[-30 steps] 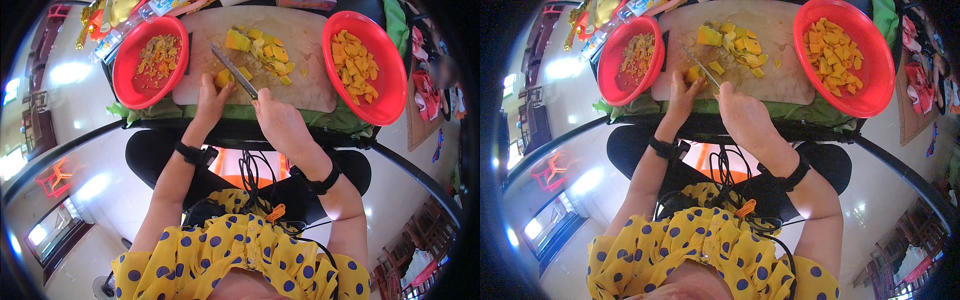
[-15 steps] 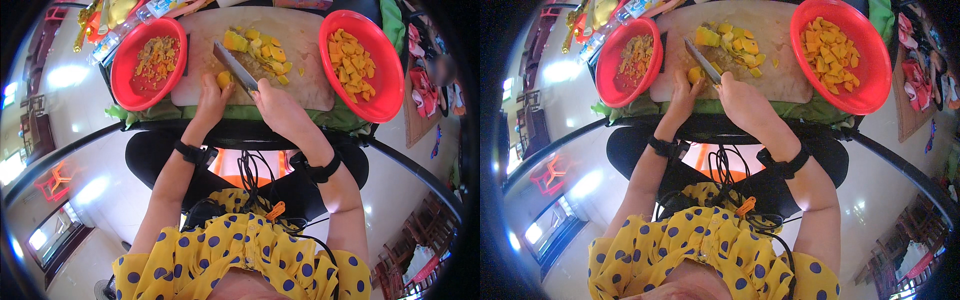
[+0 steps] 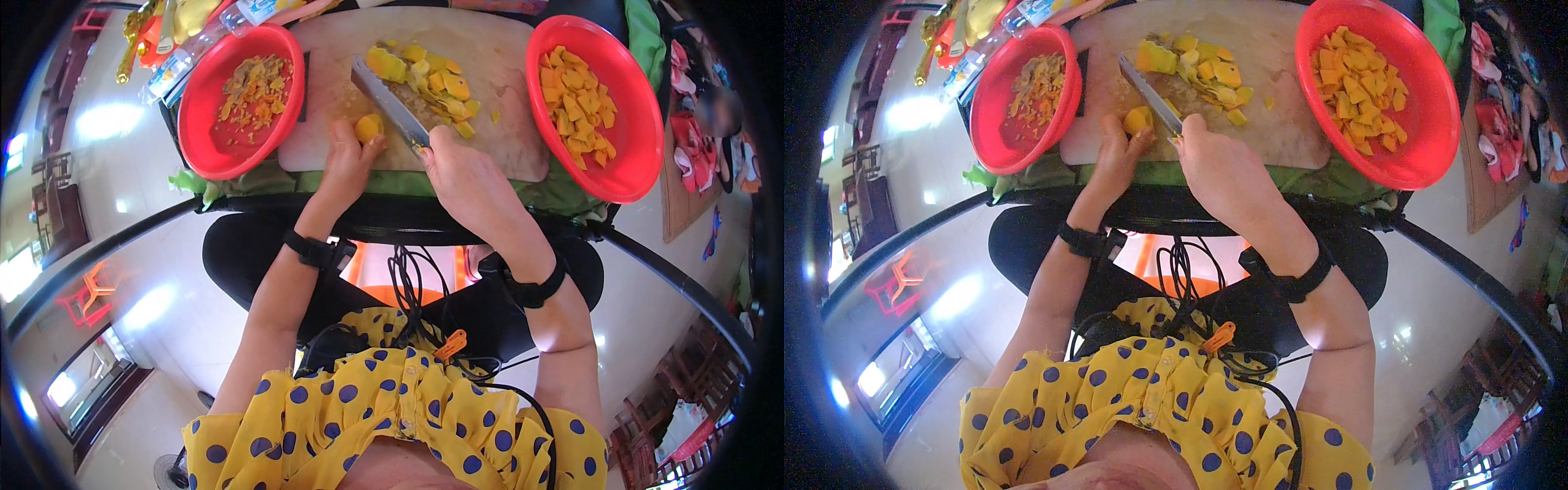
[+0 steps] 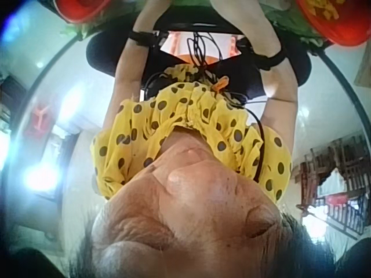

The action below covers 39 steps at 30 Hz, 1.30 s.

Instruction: The person slices a yellow fruit on a cutting board using a knife, placing the cut pieces into a red bowl. The person also removes the core and seeds from the fruit and discards them into a separate red bowl.

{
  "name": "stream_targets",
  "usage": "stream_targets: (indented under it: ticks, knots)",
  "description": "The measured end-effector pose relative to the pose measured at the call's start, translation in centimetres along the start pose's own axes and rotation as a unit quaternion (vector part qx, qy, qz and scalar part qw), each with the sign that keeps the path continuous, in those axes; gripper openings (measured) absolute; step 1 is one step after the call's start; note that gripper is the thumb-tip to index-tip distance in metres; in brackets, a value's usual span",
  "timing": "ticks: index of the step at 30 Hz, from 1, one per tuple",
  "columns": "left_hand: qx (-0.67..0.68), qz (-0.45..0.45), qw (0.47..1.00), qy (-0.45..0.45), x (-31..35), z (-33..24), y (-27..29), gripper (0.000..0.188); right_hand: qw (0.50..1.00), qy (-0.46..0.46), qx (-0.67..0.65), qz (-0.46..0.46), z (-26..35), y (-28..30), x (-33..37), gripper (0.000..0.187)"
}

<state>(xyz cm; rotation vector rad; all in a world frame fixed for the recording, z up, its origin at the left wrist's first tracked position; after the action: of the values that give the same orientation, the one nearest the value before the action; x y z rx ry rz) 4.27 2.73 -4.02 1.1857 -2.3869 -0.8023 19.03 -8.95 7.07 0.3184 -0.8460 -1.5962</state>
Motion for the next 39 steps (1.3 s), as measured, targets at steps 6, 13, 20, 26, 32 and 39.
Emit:
stream_targets:
  ticks: [6, 13, 20, 26, 32, 39]
  knots:
    - [0.004, 0.003, 1.000, 0.007, -0.1, 0.6, -0.2, 0.047, 1.000, 0.001, -0.021, 0.017, -0.3, -0.7, -0.1, 0.023]
    - [-0.021, 0.019, 1.000, -0.009, -0.1, -0.3, 0.1, 0.046, 0.993, -0.060, -0.071, 0.068, -0.9, -1.2, -0.7, 0.025]
    - [-0.050, 0.031, 0.998, -0.013, -0.4, -0.2, -0.3, 0.044, 1.000, -0.021, 0.002, 0.020, -1.1, -3.1, -2.4, 0.023]
    - [-0.088, 0.025, 0.995, -0.028, -0.5, -0.5, -0.4, 0.045, 0.999, -0.017, 0.039, 0.003, -1.4, -6.4, -3.6, 0.019]
    - [-0.030, 0.022, 0.999, 0.023, -0.4, -0.4, 0.0, 0.051, 1.000, 0.000, 0.000, -0.019, -2.3, -5.9, -4.1, 0.021]
    - [-0.042, -0.086, 0.994, -0.046, -0.2, -0.2, 1.4, 0.044, 0.999, -0.032, -0.026, -0.027, -1.2, -2.4, -1.5, 0.027]
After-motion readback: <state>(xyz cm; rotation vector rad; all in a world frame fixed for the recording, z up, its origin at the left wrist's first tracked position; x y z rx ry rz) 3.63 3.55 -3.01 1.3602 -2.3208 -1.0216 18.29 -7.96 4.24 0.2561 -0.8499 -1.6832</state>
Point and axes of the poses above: each hand's wrist, its own x-axis away from the middle knuckle, its own y-axis out of the back of the hand, z = x × y, the point moved 7 cm from there along -x, towards the middle knuckle, and after that the axes turned 2 degrees about -x, right-handed, at the moved point
